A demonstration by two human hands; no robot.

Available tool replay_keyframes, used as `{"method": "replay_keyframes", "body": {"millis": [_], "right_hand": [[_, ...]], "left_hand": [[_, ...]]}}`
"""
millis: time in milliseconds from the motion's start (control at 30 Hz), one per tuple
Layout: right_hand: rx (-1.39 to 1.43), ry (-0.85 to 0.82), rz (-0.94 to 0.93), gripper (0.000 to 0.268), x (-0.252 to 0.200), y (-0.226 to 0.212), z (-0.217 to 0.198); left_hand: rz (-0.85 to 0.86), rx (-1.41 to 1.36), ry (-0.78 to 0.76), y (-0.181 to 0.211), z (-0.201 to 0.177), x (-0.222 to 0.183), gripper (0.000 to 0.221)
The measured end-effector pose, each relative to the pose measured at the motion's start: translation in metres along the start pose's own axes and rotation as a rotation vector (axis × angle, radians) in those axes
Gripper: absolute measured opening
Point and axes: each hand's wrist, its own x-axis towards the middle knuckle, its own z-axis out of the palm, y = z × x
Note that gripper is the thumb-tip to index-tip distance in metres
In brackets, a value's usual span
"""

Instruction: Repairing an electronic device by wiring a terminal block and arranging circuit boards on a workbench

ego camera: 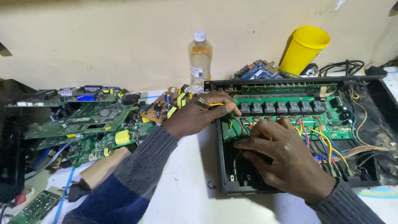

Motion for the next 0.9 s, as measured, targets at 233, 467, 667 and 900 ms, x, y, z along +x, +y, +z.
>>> {"method": "replay_keyframes", "body": {"millis": [233, 467, 667, 900], "right_hand": [[0.148, -0.006, 0.045, 0.02, 0.004, -0.006, -0.005], [0.348, 0.335, 0.32, 0.007, 0.02, -0.016, -0.017], [0.276, 0.144, 0.152, 0.021, 0.025, -0.022, -0.008], [0.212, 0.168, 0.138, 0.027, 0.029, -0.024, -0.012]], "left_hand": [[0.054, -0.113, -0.056, -0.002, -0.011, -0.005, 0.023], [0.036, -0.14, -0.044, -0.01, -0.003, -0.005, 0.007], [-0.073, 0.107, 0.21, 0.001, 0.026, 0.002, 0.014], [-0.083, 0.105, 0.059, 0.015, 0.008, 0.001, 0.018]]}}
